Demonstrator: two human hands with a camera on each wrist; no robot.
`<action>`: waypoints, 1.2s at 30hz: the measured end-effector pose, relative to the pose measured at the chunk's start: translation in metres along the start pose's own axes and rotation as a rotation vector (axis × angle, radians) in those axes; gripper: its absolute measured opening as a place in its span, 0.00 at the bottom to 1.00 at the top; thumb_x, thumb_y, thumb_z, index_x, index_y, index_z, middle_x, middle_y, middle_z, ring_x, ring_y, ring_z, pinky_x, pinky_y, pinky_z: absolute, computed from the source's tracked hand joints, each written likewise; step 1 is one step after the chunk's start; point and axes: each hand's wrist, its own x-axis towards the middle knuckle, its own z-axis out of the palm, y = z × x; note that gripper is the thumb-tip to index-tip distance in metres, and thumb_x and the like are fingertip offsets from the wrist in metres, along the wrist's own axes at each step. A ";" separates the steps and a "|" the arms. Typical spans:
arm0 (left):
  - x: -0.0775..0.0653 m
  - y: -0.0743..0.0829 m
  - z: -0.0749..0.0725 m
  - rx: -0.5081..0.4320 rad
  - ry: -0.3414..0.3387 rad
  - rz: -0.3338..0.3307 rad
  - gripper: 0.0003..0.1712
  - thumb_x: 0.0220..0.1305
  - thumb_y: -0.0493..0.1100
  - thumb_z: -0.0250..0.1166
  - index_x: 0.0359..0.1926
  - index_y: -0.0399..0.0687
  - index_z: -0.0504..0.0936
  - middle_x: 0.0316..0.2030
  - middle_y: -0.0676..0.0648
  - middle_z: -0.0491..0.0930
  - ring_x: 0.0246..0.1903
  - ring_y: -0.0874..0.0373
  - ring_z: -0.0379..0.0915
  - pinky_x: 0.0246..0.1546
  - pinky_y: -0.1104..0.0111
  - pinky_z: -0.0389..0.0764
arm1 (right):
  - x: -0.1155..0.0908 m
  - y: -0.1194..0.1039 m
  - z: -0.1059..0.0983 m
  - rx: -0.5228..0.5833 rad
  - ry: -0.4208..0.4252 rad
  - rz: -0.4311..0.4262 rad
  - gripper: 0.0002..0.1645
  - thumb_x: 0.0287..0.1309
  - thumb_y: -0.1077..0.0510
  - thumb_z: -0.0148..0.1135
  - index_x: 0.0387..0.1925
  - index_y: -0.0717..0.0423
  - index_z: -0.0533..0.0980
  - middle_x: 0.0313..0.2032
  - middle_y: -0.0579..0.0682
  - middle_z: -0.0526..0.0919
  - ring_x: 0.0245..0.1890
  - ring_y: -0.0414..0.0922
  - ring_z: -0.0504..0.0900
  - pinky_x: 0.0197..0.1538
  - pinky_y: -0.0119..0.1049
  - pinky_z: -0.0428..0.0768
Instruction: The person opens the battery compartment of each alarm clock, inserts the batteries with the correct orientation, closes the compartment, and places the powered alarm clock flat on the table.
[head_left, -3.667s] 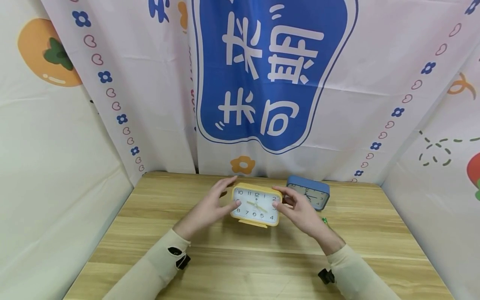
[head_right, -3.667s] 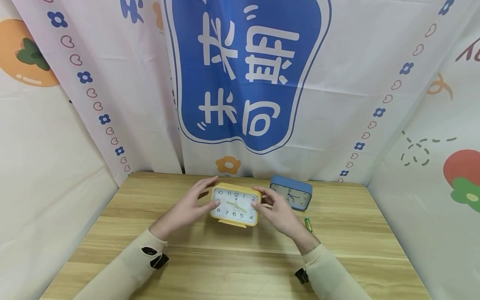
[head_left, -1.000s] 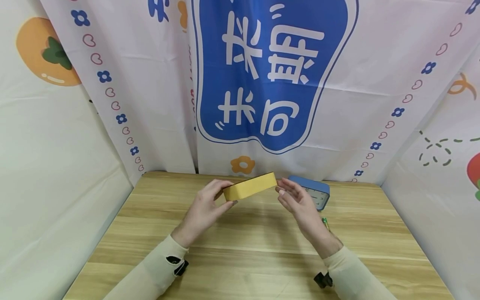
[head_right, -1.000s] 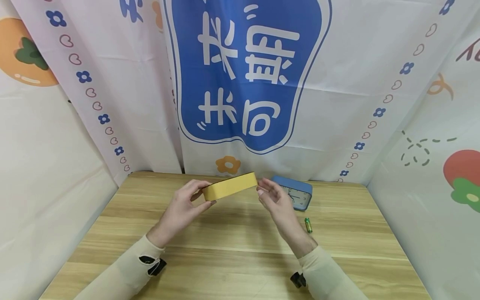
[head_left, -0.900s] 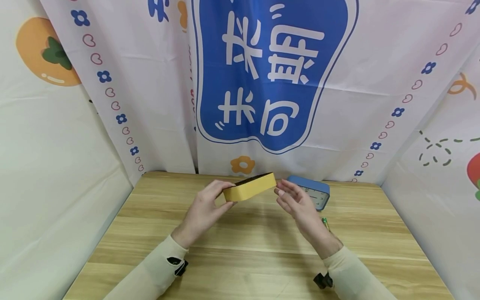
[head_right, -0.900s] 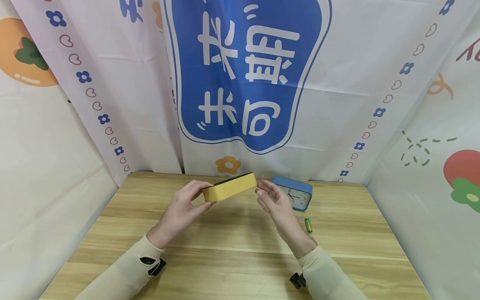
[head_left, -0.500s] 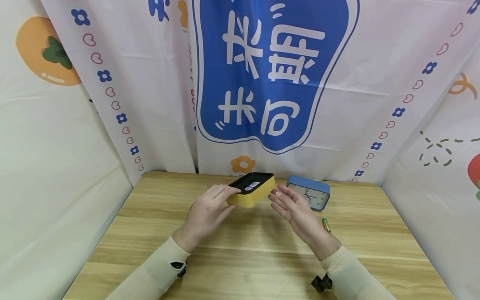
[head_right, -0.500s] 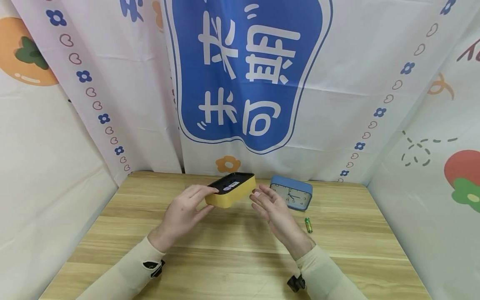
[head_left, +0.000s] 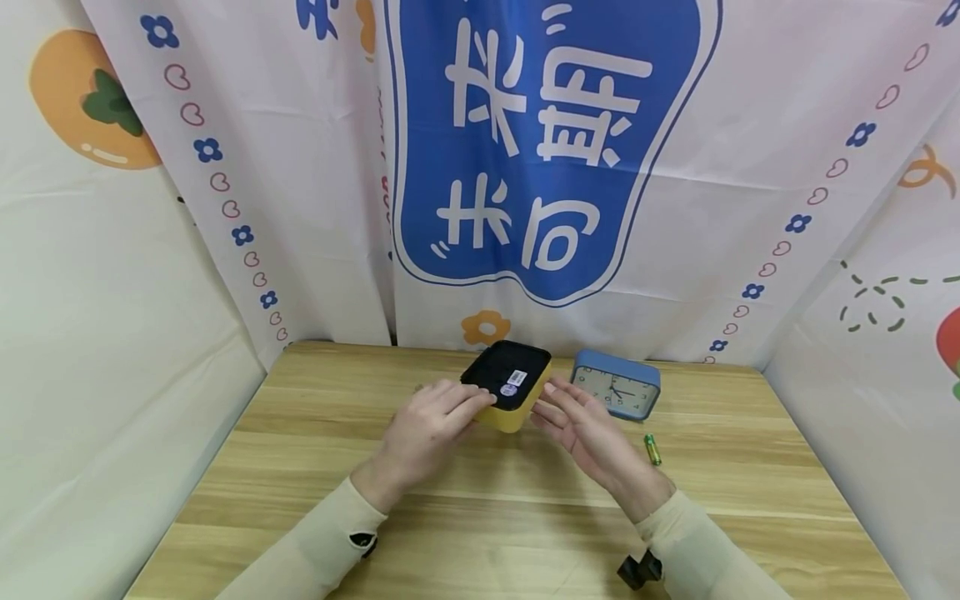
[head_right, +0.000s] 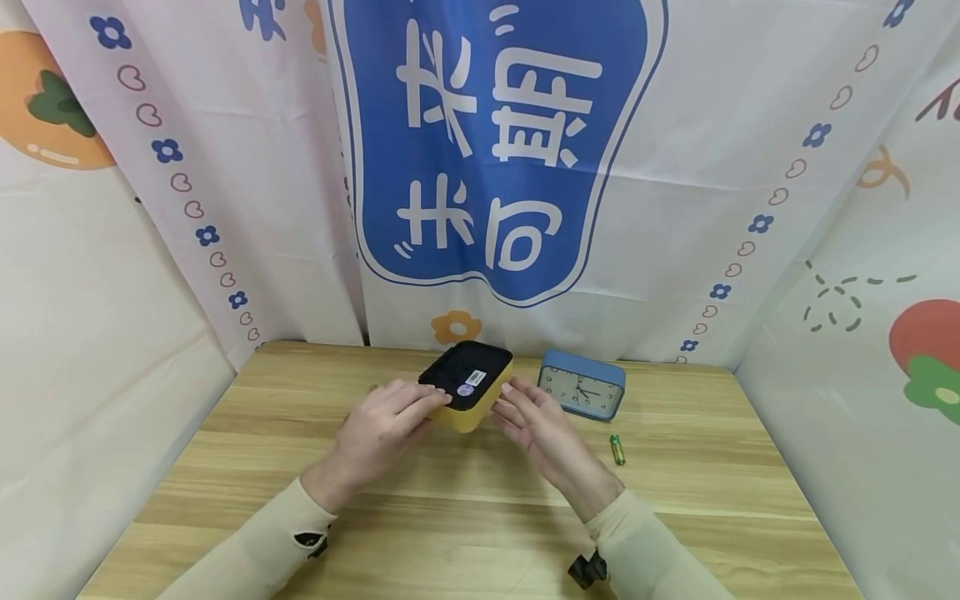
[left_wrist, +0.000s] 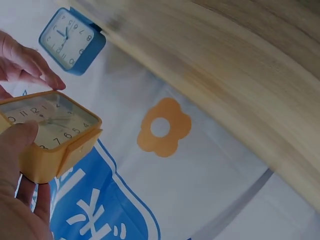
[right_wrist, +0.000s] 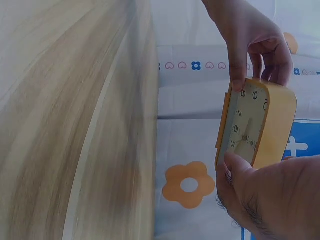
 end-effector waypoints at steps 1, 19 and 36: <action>0.000 0.001 0.001 0.005 0.004 0.013 0.27 0.62 0.36 0.90 0.61 0.51 0.93 0.54 0.52 0.94 0.53 0.55 0.92 0.58 0.60 0.96 | 0.000 0.000 0.001 0.011 -0.002 0.004 0.47 0.97 0.49 0.53 0.96 0.63 0.43 0.93 0.64 0.58 0.89 0.59 0.72 0.87 0.46 0.80; 0.001 0.012 0.006 0.117 -0.057 0.137 0.25 0.67 0.37 0.87 0.63 0.55 0.94 0.54 0.55 0.95 0.52 0.56 0.89 0.56 0.64 0.95 | 0.005 0.003 0.006 0.063 0.045 0.031 0.45 0.95 0.55 0.54 0.95 0.65 0.44 0.89 0.68 0.63 0.65 0.39 0.87 0.64 0.27 0.91; 0.002 0.013 0.002 -0.030 -0.146 0.072 0.30 0.69 0.42 0.88 0.69 0.57 0.90 0.60 0.55 0.90 0.59 0.57 0.88 0.58 0.65 0.94 | 0.002 -0.001 0.000 0.044 0.054 0.016 0.43 0.94 0.56 0.55 0.94 0.65 0.49 0.88 0.69 0.65 0.58 0.36 0.91 0.63 0.28 0.92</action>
